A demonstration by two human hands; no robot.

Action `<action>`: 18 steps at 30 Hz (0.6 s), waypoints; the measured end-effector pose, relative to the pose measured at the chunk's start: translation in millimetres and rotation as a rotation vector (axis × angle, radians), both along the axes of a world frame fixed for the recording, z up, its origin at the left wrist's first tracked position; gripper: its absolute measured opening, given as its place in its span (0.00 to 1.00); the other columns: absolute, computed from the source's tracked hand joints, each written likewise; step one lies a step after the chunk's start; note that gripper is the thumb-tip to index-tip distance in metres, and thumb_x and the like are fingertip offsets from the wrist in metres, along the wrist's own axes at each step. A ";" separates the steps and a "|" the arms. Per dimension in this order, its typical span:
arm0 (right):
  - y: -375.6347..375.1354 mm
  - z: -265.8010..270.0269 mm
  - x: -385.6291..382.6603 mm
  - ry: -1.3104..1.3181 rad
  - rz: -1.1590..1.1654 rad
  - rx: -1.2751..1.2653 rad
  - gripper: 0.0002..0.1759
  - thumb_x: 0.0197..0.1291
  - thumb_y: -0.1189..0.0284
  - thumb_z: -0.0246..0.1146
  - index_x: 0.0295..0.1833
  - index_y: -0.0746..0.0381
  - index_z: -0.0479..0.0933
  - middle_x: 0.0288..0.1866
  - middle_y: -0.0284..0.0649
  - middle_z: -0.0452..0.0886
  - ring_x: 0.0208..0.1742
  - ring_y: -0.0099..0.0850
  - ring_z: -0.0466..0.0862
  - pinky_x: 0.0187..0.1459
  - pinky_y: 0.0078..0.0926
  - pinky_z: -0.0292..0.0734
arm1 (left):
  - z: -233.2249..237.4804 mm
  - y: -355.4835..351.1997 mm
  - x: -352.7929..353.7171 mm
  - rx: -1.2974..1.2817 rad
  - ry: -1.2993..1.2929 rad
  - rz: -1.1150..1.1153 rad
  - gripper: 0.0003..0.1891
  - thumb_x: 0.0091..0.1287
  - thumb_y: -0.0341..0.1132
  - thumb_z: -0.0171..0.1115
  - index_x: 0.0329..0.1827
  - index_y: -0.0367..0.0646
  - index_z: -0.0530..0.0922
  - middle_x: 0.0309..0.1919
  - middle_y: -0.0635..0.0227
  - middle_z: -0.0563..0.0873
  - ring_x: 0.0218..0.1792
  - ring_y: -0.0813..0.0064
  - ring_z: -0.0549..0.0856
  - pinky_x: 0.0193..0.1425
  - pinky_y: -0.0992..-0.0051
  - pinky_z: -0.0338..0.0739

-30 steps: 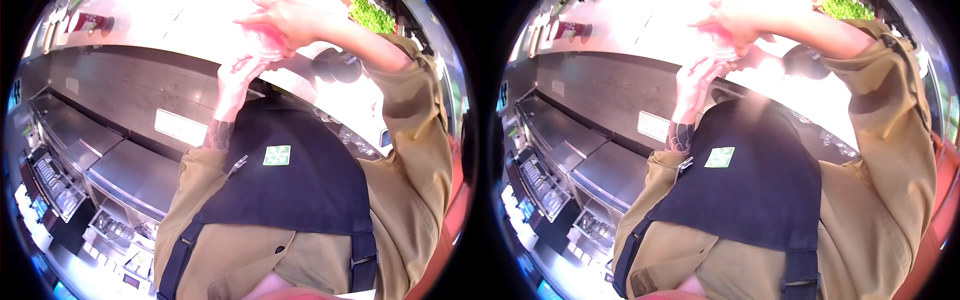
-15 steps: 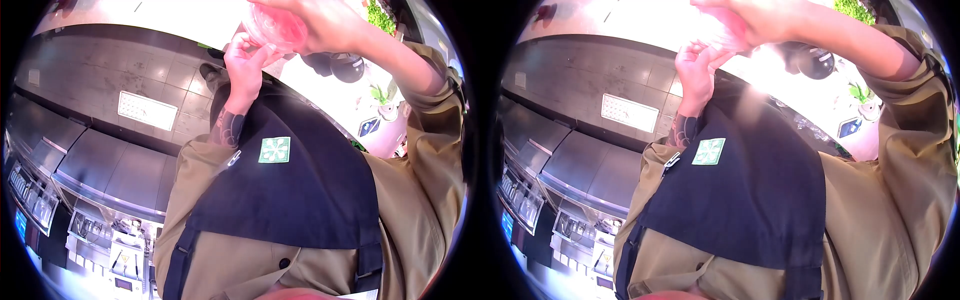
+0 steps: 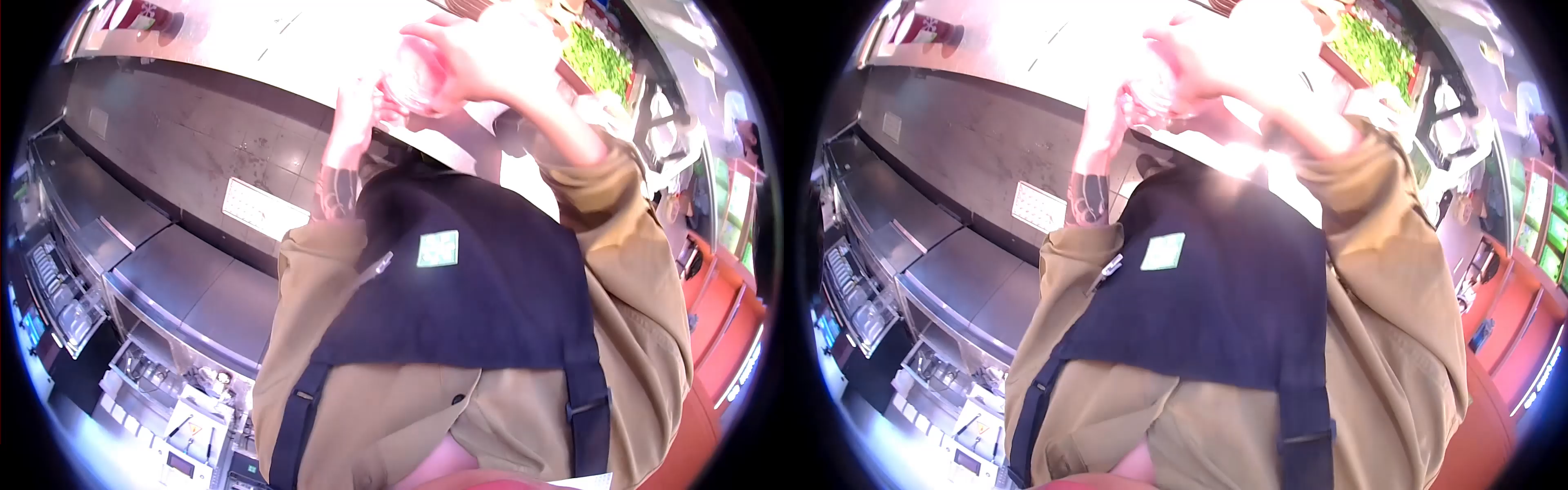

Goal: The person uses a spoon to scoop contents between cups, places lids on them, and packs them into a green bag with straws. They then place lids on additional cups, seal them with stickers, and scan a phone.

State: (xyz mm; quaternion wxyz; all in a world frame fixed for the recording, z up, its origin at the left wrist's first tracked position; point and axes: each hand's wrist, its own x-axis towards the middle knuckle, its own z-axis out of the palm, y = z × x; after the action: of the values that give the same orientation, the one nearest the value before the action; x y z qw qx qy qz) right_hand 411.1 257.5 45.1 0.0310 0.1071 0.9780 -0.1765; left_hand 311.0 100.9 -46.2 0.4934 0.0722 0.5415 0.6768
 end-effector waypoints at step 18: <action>-22.1 -55.4 217.4 0.723 -0.939 -0.380 0.47 0.31 0.65 0.80 0.63 0.61 0.69 0.53 0.52 0.78 0.56 0.47 0.78 0.58 0.40 0.72 | 92.9 70.1 42.6 -0.248 1.824 -0.773 0.44 0.39 0.43 0.81 0.61 0.33 0.70 0.50 0.53 0.81 0.51 0.64 0.82 0.56 0.68 0.78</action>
State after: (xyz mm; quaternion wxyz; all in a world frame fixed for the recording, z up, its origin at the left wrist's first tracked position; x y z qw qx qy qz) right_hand 628.5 235.4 -10.3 -0.3644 0.4521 0.7265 -0.3675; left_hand 353.6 171.0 46.6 0.0792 0.6838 0.7193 0.0940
